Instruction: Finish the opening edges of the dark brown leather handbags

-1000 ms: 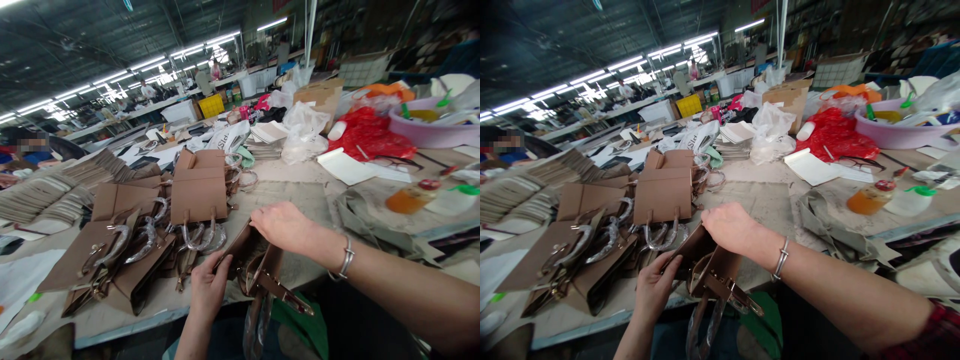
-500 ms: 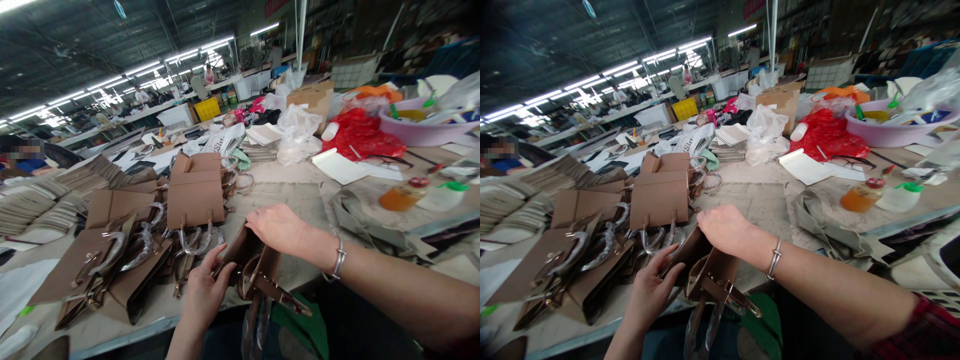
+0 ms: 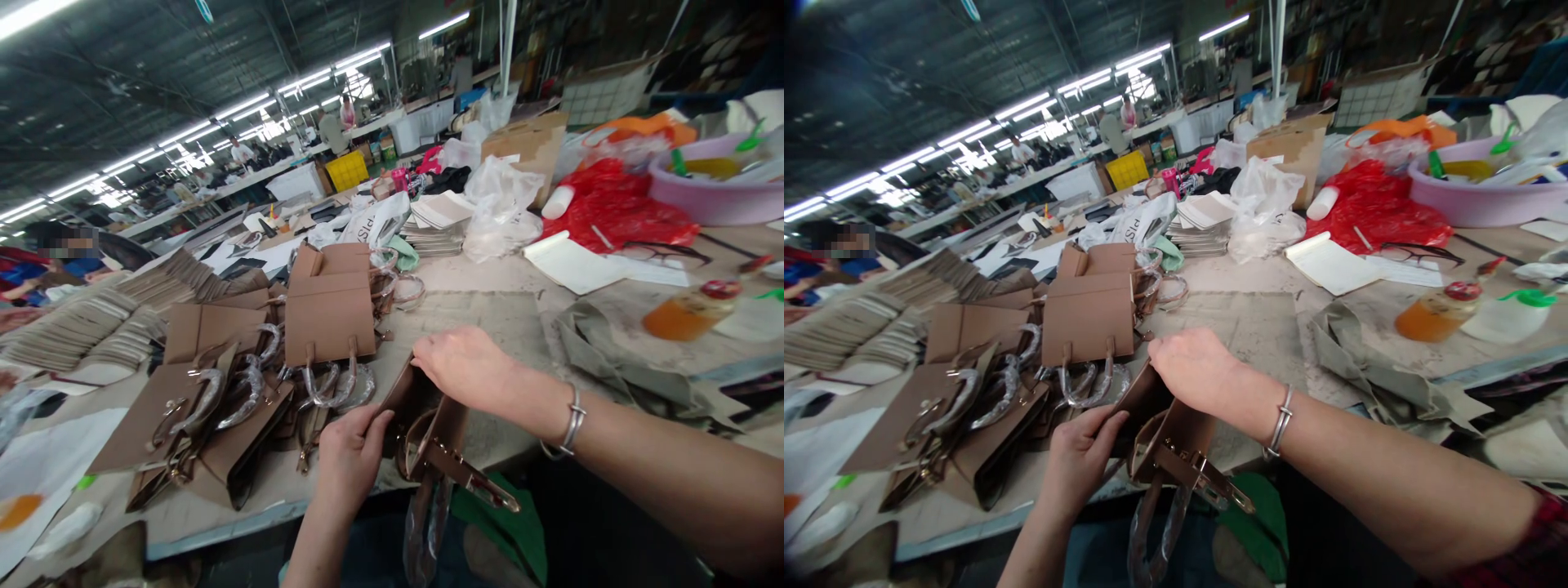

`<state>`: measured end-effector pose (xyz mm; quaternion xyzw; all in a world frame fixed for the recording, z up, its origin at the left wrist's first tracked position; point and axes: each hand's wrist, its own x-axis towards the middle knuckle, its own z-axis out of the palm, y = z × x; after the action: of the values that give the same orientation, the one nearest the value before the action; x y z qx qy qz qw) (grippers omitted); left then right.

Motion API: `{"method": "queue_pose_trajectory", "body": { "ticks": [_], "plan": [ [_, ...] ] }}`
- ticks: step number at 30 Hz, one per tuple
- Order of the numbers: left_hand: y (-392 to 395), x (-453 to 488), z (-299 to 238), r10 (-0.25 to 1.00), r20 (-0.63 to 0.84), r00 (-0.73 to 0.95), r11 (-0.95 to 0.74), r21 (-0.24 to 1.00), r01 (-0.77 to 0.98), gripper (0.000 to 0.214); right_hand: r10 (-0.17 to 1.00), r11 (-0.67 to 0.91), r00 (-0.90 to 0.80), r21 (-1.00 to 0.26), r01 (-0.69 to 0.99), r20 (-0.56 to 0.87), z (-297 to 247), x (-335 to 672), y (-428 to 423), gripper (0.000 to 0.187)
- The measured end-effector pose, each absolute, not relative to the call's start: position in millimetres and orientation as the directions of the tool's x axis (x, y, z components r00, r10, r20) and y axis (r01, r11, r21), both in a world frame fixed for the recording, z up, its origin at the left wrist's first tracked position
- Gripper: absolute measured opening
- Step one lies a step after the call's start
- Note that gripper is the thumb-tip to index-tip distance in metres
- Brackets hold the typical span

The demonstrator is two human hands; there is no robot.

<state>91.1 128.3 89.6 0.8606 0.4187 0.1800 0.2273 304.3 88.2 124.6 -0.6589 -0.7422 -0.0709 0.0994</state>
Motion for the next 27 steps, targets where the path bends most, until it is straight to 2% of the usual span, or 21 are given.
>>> {"method": "queue_pose_trajectory", "body": {
  "ticks": [3,7,9,13,15,19,22,27],
  "plan": [
    [130.9,90.9,96.7,0.79,0.058,0.611,-0.541,0.534,0.65,0.026,0.963,0.132,-0.121,-0.028,0.991,0.24,125.8,304.5,86.9,0.017],
    [134.0,90.4,112.3,0.707,-0.145,0.692,-0.524,0.55,0.65,0.026,0.966,0.145,-0.134,-0.038,0.989,0.219,127.3,305.6,85.9,0.012],
    [135.6,91.1,117.7,0.672,-0.196,0.714,-0.546,0.52,0.657,0.028,0.969,0.145,-0.131,-0.053,0.988,0.211,127.6,306.1,85.7,0.012],
    [140.2,93.2,122.2,0.694,-0.172,0.699,-0.622,0.345,0.703,0.039,0.972,0.142,-0.125,-0.072,0.987,0.2,127.9,306.9,84.3,0.013],
    [141.1,94.6,127.0,0.682,-0.202,0.703,-0.641,0.298,0.707,0.038,0.975,0.144,-0.129,-0.074,0.987,0.181,129.3,307.5,83.2,0.013],
    [140.5,105.9,143.4,0.643,-0.221,0.733,-0.668,0.304,0.679,0.025,0.978,0.159,-0.149,-0.054,0.986,0.146,133.4,308.1,81.6,0.011],
    [144.5,125.6,146.9,0.646,-0.154,0.747,-0.69,0.301,0.659,0.038,0.979,0.157,-0.147,-0.061,0.986,0.143,134.1,307.6,82.0,0.01],
    [159.8,152.3,128.3,0.603,-0.14,0.785,-0.751,0.231,0.618,0.02,0.978,0.163,-0.147,-0.103,0.981,0.147,132.8,312.2,81.6,0.011]
  ]
}}
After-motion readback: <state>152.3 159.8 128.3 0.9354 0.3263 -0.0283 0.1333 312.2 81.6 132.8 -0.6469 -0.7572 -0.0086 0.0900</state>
